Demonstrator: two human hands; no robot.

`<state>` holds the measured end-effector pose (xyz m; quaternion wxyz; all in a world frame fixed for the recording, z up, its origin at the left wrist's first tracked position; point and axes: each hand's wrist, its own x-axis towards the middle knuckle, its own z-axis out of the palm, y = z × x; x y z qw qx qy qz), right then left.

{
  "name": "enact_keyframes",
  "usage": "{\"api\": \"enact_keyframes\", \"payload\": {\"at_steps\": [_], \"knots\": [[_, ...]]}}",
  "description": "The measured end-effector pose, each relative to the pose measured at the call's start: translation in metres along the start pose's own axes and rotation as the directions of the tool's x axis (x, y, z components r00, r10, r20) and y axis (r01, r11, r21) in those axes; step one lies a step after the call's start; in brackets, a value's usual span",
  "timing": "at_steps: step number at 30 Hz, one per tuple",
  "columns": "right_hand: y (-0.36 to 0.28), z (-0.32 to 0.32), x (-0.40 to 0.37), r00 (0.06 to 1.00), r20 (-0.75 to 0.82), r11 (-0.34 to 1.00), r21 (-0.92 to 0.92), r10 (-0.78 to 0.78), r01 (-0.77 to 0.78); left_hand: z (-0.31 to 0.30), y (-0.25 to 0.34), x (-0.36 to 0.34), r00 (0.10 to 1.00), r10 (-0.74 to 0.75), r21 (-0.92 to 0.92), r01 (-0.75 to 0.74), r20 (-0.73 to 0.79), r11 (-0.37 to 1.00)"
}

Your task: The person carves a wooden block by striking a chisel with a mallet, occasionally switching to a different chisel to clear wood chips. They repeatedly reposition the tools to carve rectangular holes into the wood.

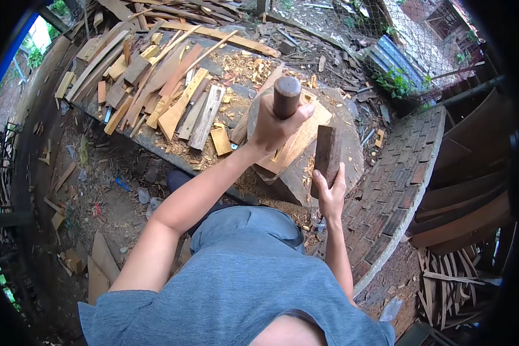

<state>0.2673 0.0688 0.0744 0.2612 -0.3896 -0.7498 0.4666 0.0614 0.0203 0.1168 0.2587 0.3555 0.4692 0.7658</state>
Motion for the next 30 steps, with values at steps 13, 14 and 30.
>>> {"api": "enact_keyframes", "payload": {"at_steps": [13,14,30], "knots": [[0.019,-0.01,-0.006,0.998,-0.06,0.997,-0.072,0.006,-0.01,0.0,-0.001,-0.001,0.996,-0.045,-0.039,0.043,-0.071,0.998],[0.018,-0.009,-0.005,0.998,-0.058,0.997,-0.079,0.002,-0.007,0.0,-0.002,-0.001,0.996,-0.045,-0.046,0.042,-0.072,0.998],[-0.076,-0.063,0.014,0.966,-0.129,0.919,0.301,-0.224,0.254,0.032,-0.017,-0.015,0.973,0.205,0.221,-0.224,0.105,0.949]]}}
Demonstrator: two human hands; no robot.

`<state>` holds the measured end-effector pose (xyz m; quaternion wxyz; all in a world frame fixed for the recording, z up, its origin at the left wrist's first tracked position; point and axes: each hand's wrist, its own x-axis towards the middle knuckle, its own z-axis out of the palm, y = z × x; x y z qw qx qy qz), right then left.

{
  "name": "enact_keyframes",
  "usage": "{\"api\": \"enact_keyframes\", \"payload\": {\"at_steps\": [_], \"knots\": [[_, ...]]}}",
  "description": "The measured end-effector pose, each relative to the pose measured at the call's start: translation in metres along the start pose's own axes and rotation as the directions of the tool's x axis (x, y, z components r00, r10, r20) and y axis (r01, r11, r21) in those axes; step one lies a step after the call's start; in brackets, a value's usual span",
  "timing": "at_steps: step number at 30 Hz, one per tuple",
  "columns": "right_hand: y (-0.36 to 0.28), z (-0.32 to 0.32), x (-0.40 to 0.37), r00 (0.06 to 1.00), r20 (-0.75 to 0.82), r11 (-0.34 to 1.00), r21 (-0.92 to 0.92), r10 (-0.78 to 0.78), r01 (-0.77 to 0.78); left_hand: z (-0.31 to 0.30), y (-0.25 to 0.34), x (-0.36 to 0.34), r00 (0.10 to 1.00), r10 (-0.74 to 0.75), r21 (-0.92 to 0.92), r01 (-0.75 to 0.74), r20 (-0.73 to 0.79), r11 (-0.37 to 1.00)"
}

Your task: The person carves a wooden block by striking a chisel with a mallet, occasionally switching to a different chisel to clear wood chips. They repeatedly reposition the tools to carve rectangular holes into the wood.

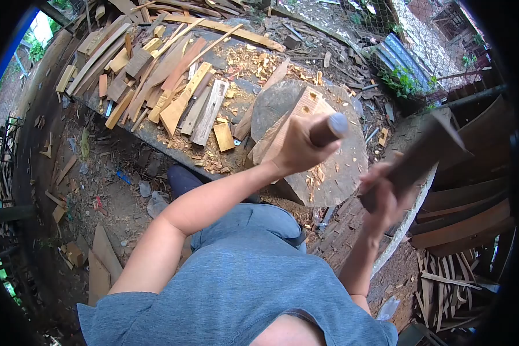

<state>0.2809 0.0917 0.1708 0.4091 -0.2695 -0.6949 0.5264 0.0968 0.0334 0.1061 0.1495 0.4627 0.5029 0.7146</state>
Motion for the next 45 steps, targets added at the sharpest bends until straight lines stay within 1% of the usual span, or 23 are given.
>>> {"api": "enact_keyframes", "payload": {"at_steps": [1,3,4,5,6,7,9,11,13,15,17,19,21,23,26,29,31,33,35,39,41,43,45], "knots": [[-0.013,0.007,-0.002,0.986,-0.102,0.982,0.118,-0.135,0.147,0.005,0.002,-0.001,1.0,0.01,0.001,-0.01,0.017,1.0],[0.003,-0.02,-0.017,0.975,0.0,0.908,0.364,-0.221,0.206,0.015,-0.002,-0.003,0.997,0.057,0.067,-0.061,0.054,0.996],[-0.002,-0.027,-0.017,0.956,0.136,0.958,-0.085,-0.261,0.274,0.019,0.002,-0.003,0.997,0.007,0.148,-0.019,0.077,0.989],[-0.013,-0.031,-0.017,0.933,0.274,0.789,-0.506,-0.236,0.348,0.024,0.006,-0.005,0.995,-0.05,0.226,0.028,0.092,0.974],[-0.031,-0.023,-0.025,0.96,0.113,0.707,-0.699,0.257,-0.107,0.032,0.006,-0.007,0.993,-0.102,0.221,0.085,0.065,0.972],[-0.029,-0.025,-0.029,0.959,0.115,0.704,-0.702,0.258,-0.105,0.038,0.005,-0.008,0.993,-0.102,0.217,0.087,0.062,0.972],[-0.019,-0.031,-0.037,0.985,-0.09,0.916,-0.388,-0.147,0.102,0.048,0.002,-0.011,0.988,-0.039,0.376,-0.02,0.148,0.927],[-0.011,-0.042,-0.05,0.979,-0.182,0.994,-0.074,-0.096,0.083,0.055,0.002,-0.02,0.98,-0.07,0.407,-0.012,0.185,0.913],[-0.006,-0.038,-0.049,0.999,-0.027,0.889,-0.455,0.028,-0.037,0.058,-0.001,-0.022,0.962,-0.082,0.45,-0.045,0.26,0.892],[-0.012,-0.031,-0.049,0.996,-0.068,0.852,-0.517,0.051,-0.079,0.065,-0.008,-0.018,0.975,-0.087,0.436,-0.012,0.207,0.9],[-0.012,-0.037,-0.055,0.972,-0.19,0.933,-0.304,0.139,-0.192,0.063,-0.007,-0.021,0.949,-0.182,0.512,0.025,0.258,0.859],[0.008,-0.043,-0.064,0.964,-0.263,1.0,-0.001,0.028,-0.03,0.064,-0.01,-0.027,0.959,-0.14,0.489,0.001,0.246,0.872],[0.024,-0.043,-0.056,0.993,0.008,0.793,-0.6,-0.118,0.099,0.064,-0.009,-0.023,0.974,-0.085,0.45,-0.019,0.21,0.893],[0.044,-0.052,-0.06,0.985,-0.049,0.774,-0.625,-0.165,0.099,0.061,-0.021,-0.017,0.962,-0.111,0.501,-0.029,0.248,0.865],[0.039,-0.044,-0.057,0.971,-0.18,0.985,-0.033,0.158,-0.167,0.042,-0.014,-0.004,0.979,-0.156,0.402,0.092,0.129,0.911],[0.042,-0.04,-0.046,0.946,-0.225,0.959,-0.11,0.231,-0.26,0.015,-0.02,0.018,0.989,-0.136,0.143,0.143,-0.057,0.979],[0.057,-0.035,-0.046,0.957,-0.197,0.963,-0.121,0.215,-0.241,-0.007,-0.014,0.032,0.978,-0.04,0.139,0.07,-0.207,0.988],[0.058,-0.024,-0.043,0.961,-0.113,0.962,-0.08,0.251,-0.261,-0.026,-0.025,0.031,0.954,-0.159,0.025,0.171,-0.255,0.985],[0.059,-0.01,-0.03,0.989,-0.036,0.969,-0.202,0.141,-0.146,-0.035,-0.026,0.031,0.933,-0.168,-0.076,0.151,-0.317,0.986],[0.071,0.013,-0.009,0.976,0.099,0.948,-0.275,0.196,-0.163,-0.057,0.01,0.035,0.9,-0.266,-0.287,0.169,-0.346,0.943],[0.079,0.022,-0.007,0.982,0.113,0.943,-0.314,0.148,-0.106,-0.077,0.031,0.041,0.917,-0.3,-0.221,0.246,-0.264,0.944],[0.084,0.027,-0.007,0.973,0.152,0.948,-0.294,0.176,-0.126,-0.103,0.034,0.041,0.915,-0.392,0.122,0.402,-0.098,0.907],[0.095,0.031,-0.009,0.967,0.151,0.954,-0.253,0.203,-0.161,-0.119,0.011,0.021,0.905,-0.423,0.465,0.357,0.042,0.81]]}}
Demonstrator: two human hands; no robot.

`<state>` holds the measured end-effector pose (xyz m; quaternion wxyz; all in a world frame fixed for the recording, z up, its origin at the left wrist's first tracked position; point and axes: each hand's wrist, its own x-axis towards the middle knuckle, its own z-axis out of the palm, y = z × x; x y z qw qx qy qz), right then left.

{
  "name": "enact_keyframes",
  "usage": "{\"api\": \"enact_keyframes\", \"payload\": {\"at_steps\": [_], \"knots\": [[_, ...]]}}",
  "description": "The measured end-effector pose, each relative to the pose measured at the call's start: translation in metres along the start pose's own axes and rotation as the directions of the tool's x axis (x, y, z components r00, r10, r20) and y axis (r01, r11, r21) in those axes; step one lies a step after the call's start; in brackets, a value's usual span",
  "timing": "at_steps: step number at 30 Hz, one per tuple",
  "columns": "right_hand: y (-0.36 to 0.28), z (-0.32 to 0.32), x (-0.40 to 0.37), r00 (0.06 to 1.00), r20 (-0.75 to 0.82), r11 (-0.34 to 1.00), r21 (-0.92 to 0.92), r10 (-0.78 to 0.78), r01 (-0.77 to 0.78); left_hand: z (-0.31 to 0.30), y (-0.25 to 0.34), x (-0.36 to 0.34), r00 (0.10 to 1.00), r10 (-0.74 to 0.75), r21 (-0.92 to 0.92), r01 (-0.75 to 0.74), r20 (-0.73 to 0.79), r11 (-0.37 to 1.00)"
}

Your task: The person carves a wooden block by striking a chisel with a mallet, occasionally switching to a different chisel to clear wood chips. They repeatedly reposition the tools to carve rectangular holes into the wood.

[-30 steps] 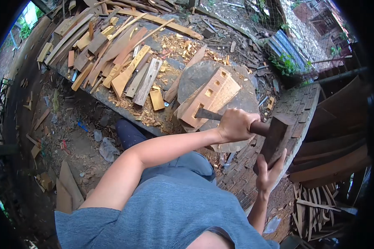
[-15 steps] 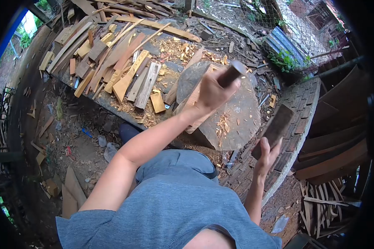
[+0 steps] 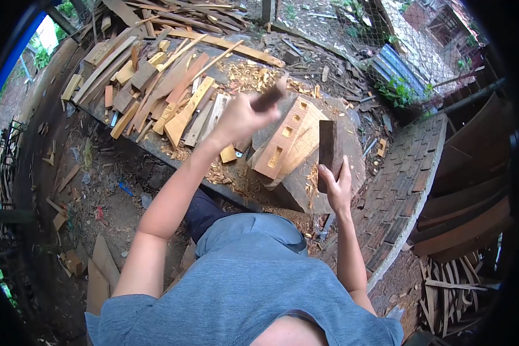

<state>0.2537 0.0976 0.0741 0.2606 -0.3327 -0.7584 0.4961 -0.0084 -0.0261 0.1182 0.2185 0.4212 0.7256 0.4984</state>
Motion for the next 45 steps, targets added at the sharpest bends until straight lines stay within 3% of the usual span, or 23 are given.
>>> {"api": "enact_keyframes", "payload": {"at_steps": [2,4,6,7,8,11,13,18,22,25,28,31,36,38,39,40,42,43,45], "knots": [[0.015,0.007,0.005,0.999,-0.015,0.998,0.052,0.033,-0.032,0.005,-0.023,-0.019,0.967,-0.187,0.281,0.134,0.171,0.95],[0.031,0.009,0.004,0.993,-0.079,0.995,0.036,0.09,-0.088,0.018,-0.06,-0.035,0.931,-0.292,0.35,0.203,0.221,0.914],[0.033,0.007,-0.001,0.982,-0.128,0.99,0.007,0.14,-0.14,0.035,-0.102,-0.05,0.94,-0.268,0.243,0.215,0.212,0.946],[0.042,0.009,-0.003,0.961,-0.086,0.959,0.138,0.261,-0.248,0.04,-0.098,-0.053,0.916,-0.326,0.29,0.255,0.233,0.923],[0.05,0.01,-0.005,0.93,-0.022,0.9,0.263,0.367,-0.349,0.047,-0.093,-0.056,0.913,-0.324,0.294,0.248,0.248,0.923],[0.065,0.026,-0.011,0.915,0.032,0.839,0.387,0.402,-0.382,0.065,-0.088,-0.057,0.982,-0.109,0.265,0.065,0.153,0.962],[0.068,0.041,-0.015,0.873,0.145,0.689,0.56,0.465,-0.46,0.066,-0.089,-0.058,0.979,-0.109,0.25,0.064,0.172,0.966],[0.066,0.068,-0.019,0.888,0.146,0.631,0.654,0.436,-0.417,0.061,-0.091,-0.045,0.969,-0.13,0.202,0.087,0.208,0.975],[0.06,0.074,-0.013,0.847,0.198,0.488,0.743,0.493,-0.458,0.05,-0.1,-0.008,0.927,-0.168,0.282,0.071,0.336,0.957],[0.063,0.085,-0.009,0.863,0.166,0.464,0.787,0.477,-0.408,0.045,-0.108,0.023,0.902,-0.082,0.272,-0.041,0.425,0.961],[0.063,0.092,-0.009,0.879,0.116,0.531,0.757,0.463,-0.38,0.041,-0.099,0.039,0.872,-0.04,0.14,-0.033,0.488,0.99],[0.062,0.092,-0.012,0.903,0.1,0.605,0.711,0.417,-0.358,0.045,-0.098,0.049,0.877,0.042,0.264,-0.189,0.478,0.946],[0.052,0.065,-0.013,0.927,0.107,0.743,0.568,0.359,-0.353,0.048,-0.1,0.049,0.879,0.029,0.374,-0.232,0.477,0.898],[0.054,0.055,0.001,0.976,-0.07,0.964,0.187,0.206,-0.19,0.051,-0.091,0.047,0.893,0.036,0.411,-0.241,0.449,0.879],[0.05,0.05,0.009,0.986,-0.101,0.99,0.059,0.136,-0.13,0.049,-0.074,0.043,0.907,0.016,0.442,-0.221,0.422,0.869],[0.044,0.045,0.019,0.985,-0.107,0.99,0.063,0.135,-0.129,0.044,-0.058,0.043,0.905,0.019,0.444,-0.227,0.425,0.867],[0.036,0.033,0.035,0.986,-0.065,0.963,-0.211,0.155,-0.165,0.041,-0.036,0.046,0.955,-0.015,0.506,-0.145,0.298,0.85],[0.036,0.029,0.041,0.981,-0.039,0.93,-0.312,0.191,-0.193,0.035,-0.031,0.05,0.969,0.159,0.475,-0.233,0.19,0.849],[0.05,0.029,0.041,0.984,-0.047,0.918,-0.354,0.174,-0.179,0.023,-0.026,0.065,0.986,0.166,0.19,-0.164,0.006,0.968]]}}
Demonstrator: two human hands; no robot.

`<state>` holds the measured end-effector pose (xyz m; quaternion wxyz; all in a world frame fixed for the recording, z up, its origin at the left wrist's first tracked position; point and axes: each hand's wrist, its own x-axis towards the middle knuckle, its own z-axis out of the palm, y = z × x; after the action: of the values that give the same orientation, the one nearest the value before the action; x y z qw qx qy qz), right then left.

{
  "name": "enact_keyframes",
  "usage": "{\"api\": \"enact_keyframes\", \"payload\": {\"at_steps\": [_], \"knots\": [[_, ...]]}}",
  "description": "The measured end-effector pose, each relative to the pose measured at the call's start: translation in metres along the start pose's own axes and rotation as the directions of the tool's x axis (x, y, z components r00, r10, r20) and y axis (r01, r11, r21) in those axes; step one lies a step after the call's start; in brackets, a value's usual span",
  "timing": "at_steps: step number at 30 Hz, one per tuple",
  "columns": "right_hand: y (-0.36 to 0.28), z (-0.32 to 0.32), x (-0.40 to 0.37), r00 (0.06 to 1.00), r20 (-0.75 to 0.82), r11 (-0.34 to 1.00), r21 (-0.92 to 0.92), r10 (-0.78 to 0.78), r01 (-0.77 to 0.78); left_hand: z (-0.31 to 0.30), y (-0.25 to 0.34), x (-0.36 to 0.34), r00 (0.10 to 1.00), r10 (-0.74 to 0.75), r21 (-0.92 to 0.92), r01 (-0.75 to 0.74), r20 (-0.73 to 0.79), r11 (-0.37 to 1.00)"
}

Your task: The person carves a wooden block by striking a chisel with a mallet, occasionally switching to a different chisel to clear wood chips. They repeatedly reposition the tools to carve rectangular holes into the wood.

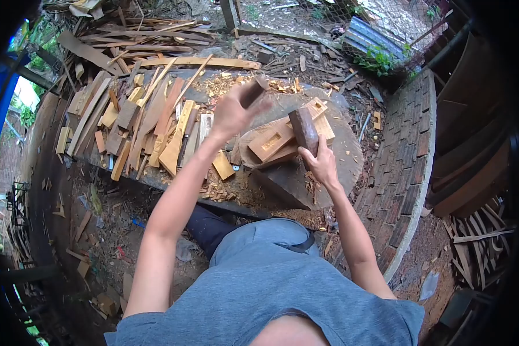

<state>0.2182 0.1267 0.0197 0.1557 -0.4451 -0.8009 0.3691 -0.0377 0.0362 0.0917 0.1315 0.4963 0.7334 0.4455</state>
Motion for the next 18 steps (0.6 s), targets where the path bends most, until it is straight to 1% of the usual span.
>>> {"api": "enact_keyframes", "payload": {"at_steps": [1,2,3,4,6,7,9,10,11,13,14,15,17,18], "knots": [[0.004,0.003,0.003,1.0,0.0,0.999,-0.046,-0.029,0.029,-0.012,0.011,0.005,1.0,-0.003,0.002,0.003,-0.003,1.0],[0.006,0.005,0.002,0.999,0.019,0.999,-0.012,-0.041,0.042,-0.031,0.033,0.009,0.995,-0.096,-0.352,0.09,0.001,0.932],[0.007,0.006,0.003,0.998,0.03,0.999,-0.011,-0.047,0.047,-0.044,0.046,0.012,0.983,-0.18,-0.66,0.156,0.033,0.734],[0.008,0.007,0.004,0.998,0.04,0.999,-0.028,-0.045,0.046,-0.047,0.049,0.013,0.982,-0.188,-0.659,0.159,0.028,0.735],[0.008,0.007,0.004,0.998,0.048,0.998,-0.045,-0.035,0.037,-0.044,0.053,0.018,0.998,-0.041,-0.673,0.0,-0.046,0.739],[0.005,0.005,0.003,0.998,0.051,0.998,-0.05,-0.036,0.038,-0.038,0.054,0.017,0.998,-0.042,-0.675,0.006,-0.037,0.738],[0.007,0.004,0.0,0.999,0.048,0.998,-0.059,-0.023,0.026,-0.019,0.061,0.015,0.957,0.058,-0.536,-0.209,-0.285,0.818],[0.009,0.006,0.001,0.999,0.04,0.997,-0.063,-0.034,0.036,-0.008,0.062,0.016,0.904,0.074,-0.538,-0.315,-0.421,0.782],[0.009,0.007,0.001,0.998,0.033,0.997,-0.067,-0.046,0.049,-0.002,0.06,0.015,0.907,0.075,-0.542,-0.313,-0.415,0.78],[0.005,0.004,0.0,0.998,0.043,0.997,-0.073,-0.034,0.037,0.008,0.056,0.014,0.883,0.005,-0.522,-0.282,-0.469,0.805],[0.004,0.004,-0.001,0.999,0.043,0.996,-0.084,-0.029,0.033,0.013,0.05,0.019,0.863,-0.092,-0.536,-0.222,-0.498,0.815],[0.003,0.004,-0.001,0.999,0.044,0.995,-0.095,-0.027,0.031,0.017,0.049,0.021,0.863,-0.093,-0.536,-0.221,-0.497,0.814],[0.008,0.007,0.0,0.998,0.032,0.995,-0.09,-0.045,0.047,0.023,0.045,0.026,0.817,-0.148,-0.57,-0.246,-0.557,0.784],[0.007,0.007,0.0,0.998,0.021,0.995,-0.083,-0.059,0.061,0.024,0.044,0.027,0.818,-0.148,-0.569,-0.245,-0.556,0.785]]}}
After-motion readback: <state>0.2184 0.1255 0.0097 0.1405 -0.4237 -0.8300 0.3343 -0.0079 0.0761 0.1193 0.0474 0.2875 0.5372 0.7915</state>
